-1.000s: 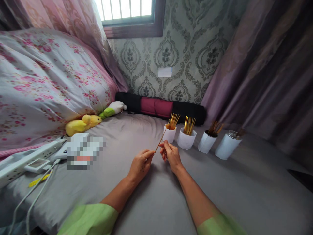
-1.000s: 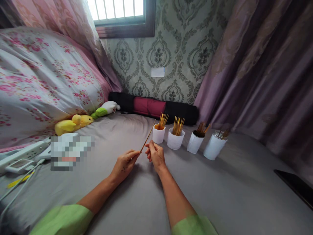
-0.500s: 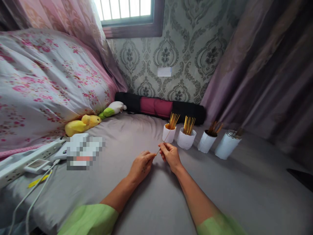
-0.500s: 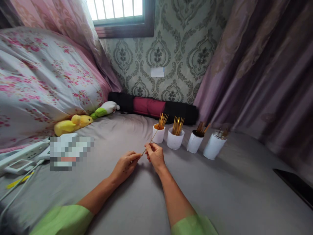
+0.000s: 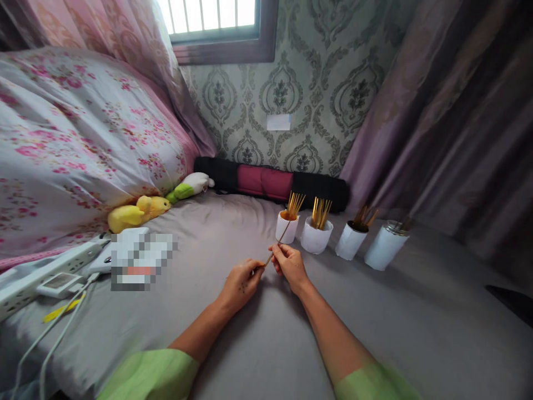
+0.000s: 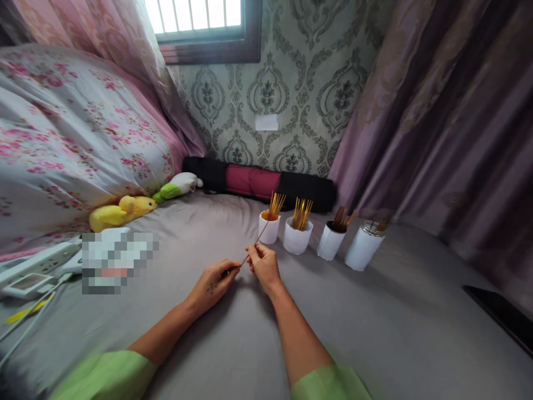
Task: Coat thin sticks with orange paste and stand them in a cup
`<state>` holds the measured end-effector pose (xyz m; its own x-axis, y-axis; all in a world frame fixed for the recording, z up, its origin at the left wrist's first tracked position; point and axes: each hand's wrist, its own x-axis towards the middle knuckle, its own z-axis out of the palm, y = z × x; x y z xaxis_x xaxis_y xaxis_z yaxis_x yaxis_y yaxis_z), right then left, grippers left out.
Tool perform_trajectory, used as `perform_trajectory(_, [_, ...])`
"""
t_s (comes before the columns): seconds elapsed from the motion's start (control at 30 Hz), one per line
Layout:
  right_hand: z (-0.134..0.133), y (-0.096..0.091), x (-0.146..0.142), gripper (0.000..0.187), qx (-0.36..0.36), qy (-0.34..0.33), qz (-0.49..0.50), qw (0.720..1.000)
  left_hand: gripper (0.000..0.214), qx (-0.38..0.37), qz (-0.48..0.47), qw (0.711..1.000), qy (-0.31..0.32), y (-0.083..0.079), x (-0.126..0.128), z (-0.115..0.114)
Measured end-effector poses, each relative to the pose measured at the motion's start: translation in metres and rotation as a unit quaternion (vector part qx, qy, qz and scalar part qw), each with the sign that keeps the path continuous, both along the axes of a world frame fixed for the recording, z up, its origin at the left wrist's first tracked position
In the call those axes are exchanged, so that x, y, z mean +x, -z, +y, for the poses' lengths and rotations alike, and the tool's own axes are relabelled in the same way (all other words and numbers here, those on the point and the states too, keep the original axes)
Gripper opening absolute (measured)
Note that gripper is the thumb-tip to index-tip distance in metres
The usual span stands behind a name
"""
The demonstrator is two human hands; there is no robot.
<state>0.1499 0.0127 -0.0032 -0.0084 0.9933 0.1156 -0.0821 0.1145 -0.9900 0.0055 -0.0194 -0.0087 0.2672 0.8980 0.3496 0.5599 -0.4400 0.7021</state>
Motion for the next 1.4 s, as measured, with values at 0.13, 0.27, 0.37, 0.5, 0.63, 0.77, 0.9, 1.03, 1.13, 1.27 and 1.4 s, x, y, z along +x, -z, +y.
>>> perform_trajectory(0.13, [0.000,0.000,0.001,0.038,-0.001,0.001,-0.006,1.000,0.027,-0.050,-0.037,0.998,-0.006,-0.004,0.002,-0.002])
perform_trajectory(0.27, [0.003,0.001,0.001,0.036,0.004,0.001,-0.020,1.000,0.029,-0.104,-0.075,0.992,-0.003,-0.007,0.003,-0.003])
perform_trajectory(0.37, [0.004,0.003,0.002,0.036,0.016,0.005,-0.030,0.999,0.028,-0.132,-0.118,0.984,0.009,-0.006,0.003,-0.001])
perform_trajectory(0.5, [0.003,0.003,0.002,0.036,0.022,0.015,-0.031,0.999,0.028,-0.210,-0.198,0.957,0.013,-0.003,0.004,0.002])
perform_trajectory(0.63, [0.001,0.000,0.000,0.036,0.022,0.024,-0.021,0.999,0.034,-0.291,-0.292,0.911,0.022,-0.004,0.005,0.004])
perform_trajectory(0.77, [0.000,-0.004,0.000,0.037,0.022,0.026,-0.010,0.999,0.036,-0.329,-0.372,0.867,0.026,-0.010,0.005,0.002])
perform_trajectory(0.9, [0.000,-0.003,-0.001,0.038,0.022,0.026,-0.003,0.999,0.037,-0.353,-0.414,0.839,0.017,-0.015,0.004,0.001])
perform_trajectory(1.03, [0.000,-0.001,0.000,0.036,0.020,0.018,0.003,1.000,0.035,-0.357,-0.436,0.826,0.012,-0.013,0.003,0.001])
perform_trajectory(1.13, [0.001,-0.001,0.000,0.037,0.017,0.019,0.008,1.000,0.033,-0.362,-0.444,0.819,0.000,-0.012,0.002,0.002])
perform_trajectory(1.27, [0.002,-0.002,0.001,0.039,0.009,0.034,0.017,0.999,0.032,-0.362,-0.440,0.822,-0.014,-0.012,0.002,0.002])
perform_trajectory(1.4, [0.003,-0.002,0.004,0.039,0.007,0.050,0.025,0.998,0.031,-0.359,-0.437,0.824,-0.018,-0.010,0.001,0.004])
